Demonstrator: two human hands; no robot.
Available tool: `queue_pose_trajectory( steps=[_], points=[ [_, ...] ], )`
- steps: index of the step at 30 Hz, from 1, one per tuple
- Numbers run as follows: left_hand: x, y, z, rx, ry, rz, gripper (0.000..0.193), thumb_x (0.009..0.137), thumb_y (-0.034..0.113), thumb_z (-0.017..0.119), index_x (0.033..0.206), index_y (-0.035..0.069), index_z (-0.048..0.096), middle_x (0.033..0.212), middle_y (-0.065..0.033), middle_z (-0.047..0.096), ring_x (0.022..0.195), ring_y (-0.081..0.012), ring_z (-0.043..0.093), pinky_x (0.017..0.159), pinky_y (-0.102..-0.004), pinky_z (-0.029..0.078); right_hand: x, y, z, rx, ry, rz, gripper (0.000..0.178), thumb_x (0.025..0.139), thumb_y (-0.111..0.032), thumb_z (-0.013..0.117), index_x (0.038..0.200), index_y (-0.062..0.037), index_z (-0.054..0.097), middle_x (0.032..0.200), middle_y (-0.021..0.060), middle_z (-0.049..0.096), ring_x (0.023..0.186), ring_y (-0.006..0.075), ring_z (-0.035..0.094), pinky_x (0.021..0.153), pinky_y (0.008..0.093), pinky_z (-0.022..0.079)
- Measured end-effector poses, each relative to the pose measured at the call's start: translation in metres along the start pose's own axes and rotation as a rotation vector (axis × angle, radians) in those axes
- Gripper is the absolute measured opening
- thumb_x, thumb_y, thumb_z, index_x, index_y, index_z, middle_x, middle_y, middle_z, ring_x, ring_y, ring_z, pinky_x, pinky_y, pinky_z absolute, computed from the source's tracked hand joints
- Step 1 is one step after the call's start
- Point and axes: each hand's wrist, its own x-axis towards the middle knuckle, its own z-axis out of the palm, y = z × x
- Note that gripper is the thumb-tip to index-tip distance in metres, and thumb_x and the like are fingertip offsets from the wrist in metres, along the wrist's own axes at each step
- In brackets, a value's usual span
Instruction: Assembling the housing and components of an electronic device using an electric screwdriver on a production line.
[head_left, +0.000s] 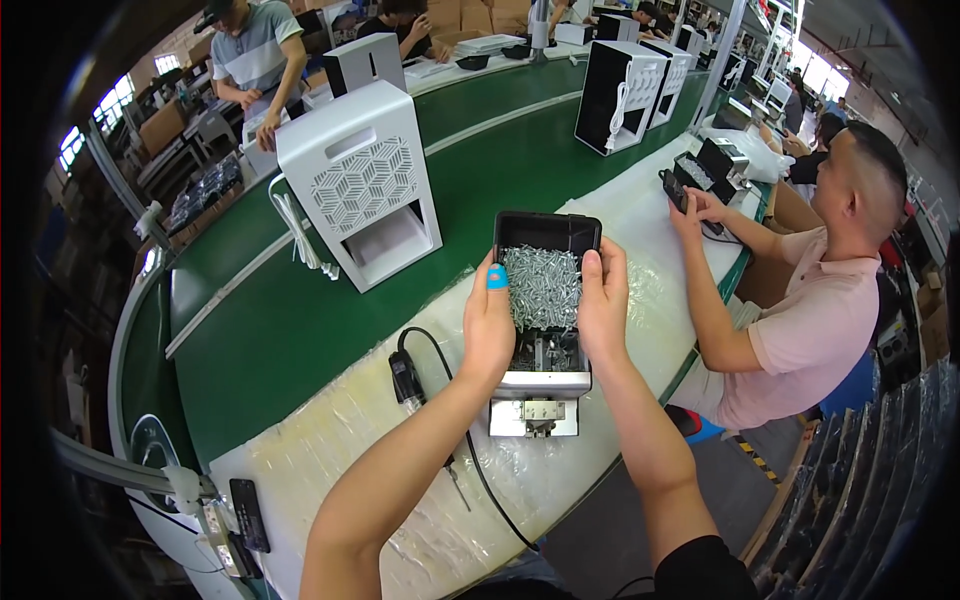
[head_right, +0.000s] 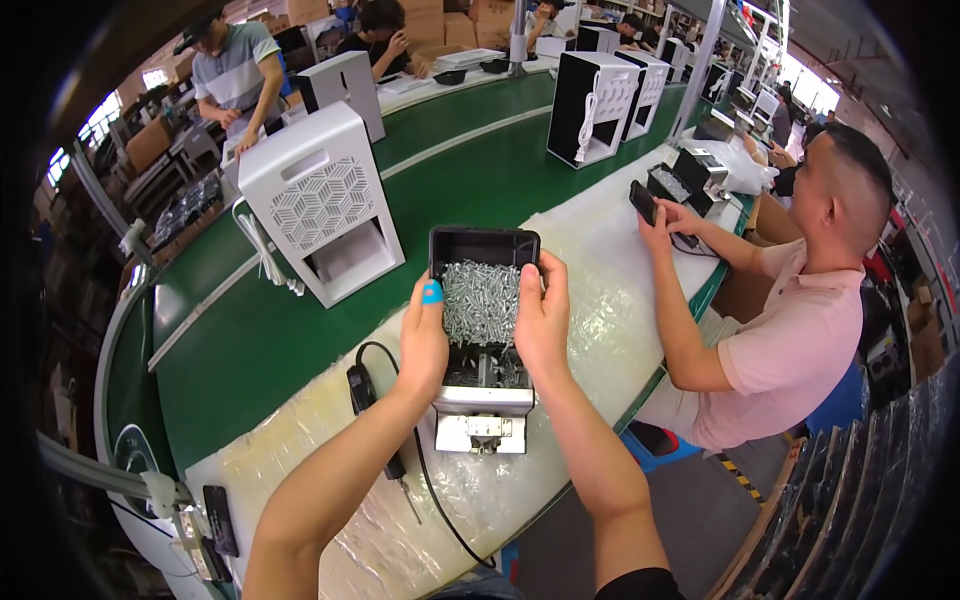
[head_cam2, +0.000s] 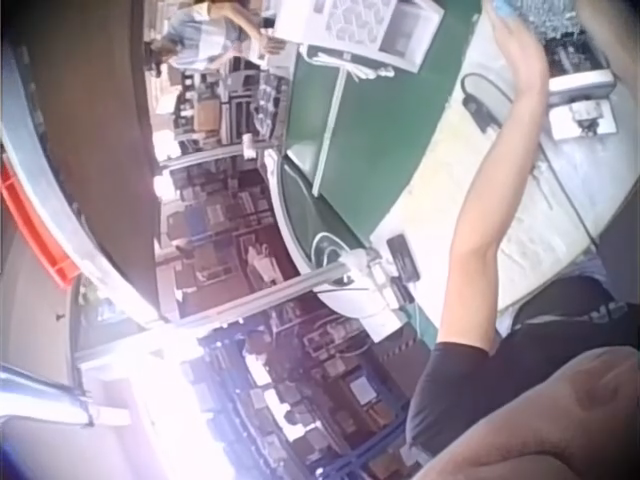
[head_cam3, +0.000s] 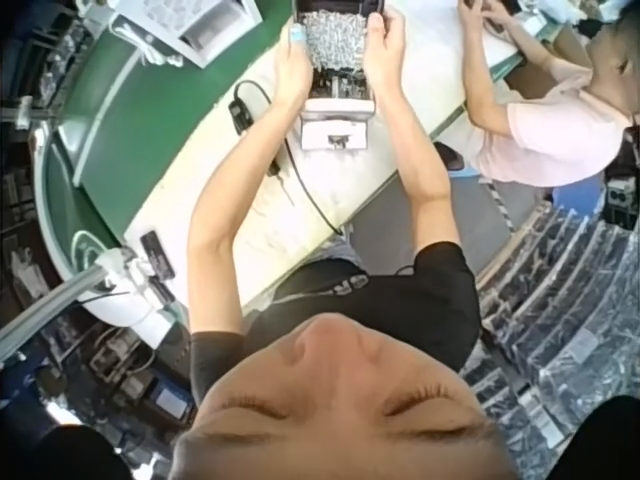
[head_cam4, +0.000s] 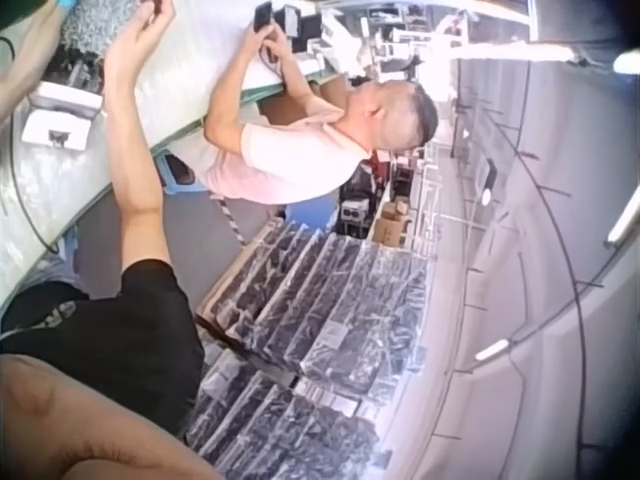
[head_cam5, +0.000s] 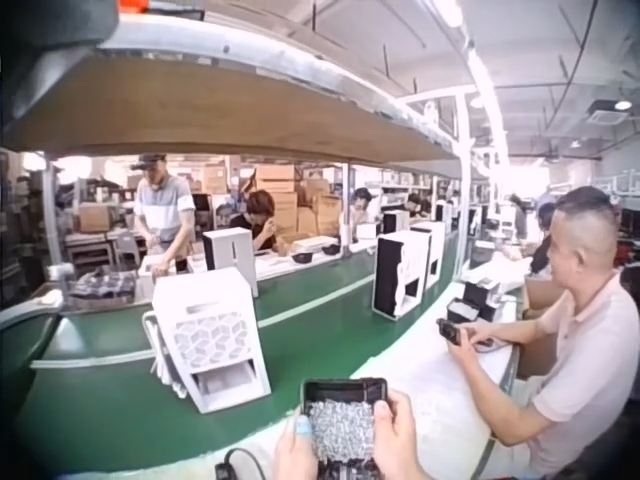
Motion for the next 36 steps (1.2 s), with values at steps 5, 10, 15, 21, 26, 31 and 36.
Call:
queue_pose_trajectory(
  steps=[5, 10, 15, 21, 26, 31, 36],
  points=[
    [0.010, 0.006, 0.000, -0.167, -0.004, -0.201, 0.047, 0.102, 0.028, 0.037, 0.137, -0.002, 0.043, 0.129, -0.0133, 0.055, 0.116, -0.0202, 0.050, 0.102, -0.0298, 0.035, 0.005, -0.005, -0.001, 0.177, 0.026, 0.175, 0.030, 0.101, -0.018, 0.045, 0.126, -0.0016, 0.046, 0.110, 0.0085, 0.057, 0.095, 0.0124, 0.054, 0.087, 0.0269, 0.044],
    [0.032, 0.001, -0.009, -0.461, 0.028, -0.479, 0.040, 0.100, 0.023, 0.039, 0.125, -0.005, 0.051, 0.118, -0.0130, 0.059, 0.104, -0.0215, 0.056, 0.097, -0.0338, 0.041, 0.013, -0.025, -0.007, 0.474, -0.028, 0.588, 0.032, 0.098, -0.012, 0.045, 0.127, -0.0002, 0.045, 0.110, 0.0118, 0.059, 0.092, 0.0191, 0.061, 0.079, 0.0346, 0.052],
    [0.040, 0.059, -0.004, -0.582, 0.001, -0.737, 0.028, 0.100, 0.018, 0.035, 0.106, -0.003, 0.051, 0.106, -0.0150, 0.059, 0.092, -0.0292, 0.061, 0.086, -0.0464, 0.048, 0.026, -0.046, -0.013, 0.450, -0.186, 0.734, 0.034, 0.096, -0.008, 0.044, 0.128, 0.0033, 0.045, 0.107, 0.0142, 0.060, 0.092, 0.0213, 0.062, 0.079, 0.0378, 0.054],
    [0.024, 0.070, 0.003, -0.542, 0.089, -0.674, 0.031, 0.100, 0.021, 0.032, 0.106, -0.001, 0.053, 0.105, -0.0138, 0.060, 0.095, -0.0270, 0.060, 0.091, -0.0436, 0.047, 0.023, -0.048, -0.015, 0.238, -0.253, 0.612, 0.033, 0.095, -0.008, 0.045, 0.126, 0.0047, 0.048, 0.104, 0.0124, 0.061, 0.087, 0.0178, 0.063, 0.075, 0.0323, 0.053],
    [0.014, 0.086, 0.010, -0.493, 0.039, -0.593, 0.043, 0.100, 0.029, 0.035, 0.125, -0.004, 0.047, 0.126, -0.0158, 0.054, 0.115, -0.0270, 0.053, 0.102, -0.0432, 0.038, 0.024, -0.031, -0.019, 0.193, -0.220, 0.556, 0.032, 0.094, -0.008, 0.047, 0.123, 0.0052, 0.051, 0.099, 0.0110, 0.063, 0.082, 0.0163, 0.063, 0.072, 0.0296, 0.052],
    [0.010, 0.075, -0.006, -0.459, 0.050, -0.429, 0.058, 0.096, 0.031, 0.044, 0.142, -0.003, 0.032, 0.139, -0.0209, 0.043, 0.138, -0.0294, 0.031, 0.111, -0.0391, 0.028, 0.052, -0.036, -0.030, 0.223, -0.200, 0.563, 0.030, 0.093, -0.008, 0.048, 0.120, 0.0028, 0.055, 0.097, 0.0088, 0.064, 0.081, 0.0149, 0.063, 0.068, 0.0310, 0.052],
    [-0.052, 0.065, -0.061, -0.123, -0.034, -0.202, 0.034, 0.093, 0.012, 0.043, 0.123, -0.003, 0.050, 0.120, -0.0174, 0.056, 0.110, -0.0287, 0.059, 0.093, -0.0373, 0.047, 0.088, -0.001, -0.051, 0.099, -0.130, 0.528, 0.032, 0.094, -0.011, 0.050, 0.123, 0.0027, 0.053, 0.096, 0.0092, 0.064, 0.081, 0.0156, 0.062, 0.069, 0.0316, 0.052]
  ],
)
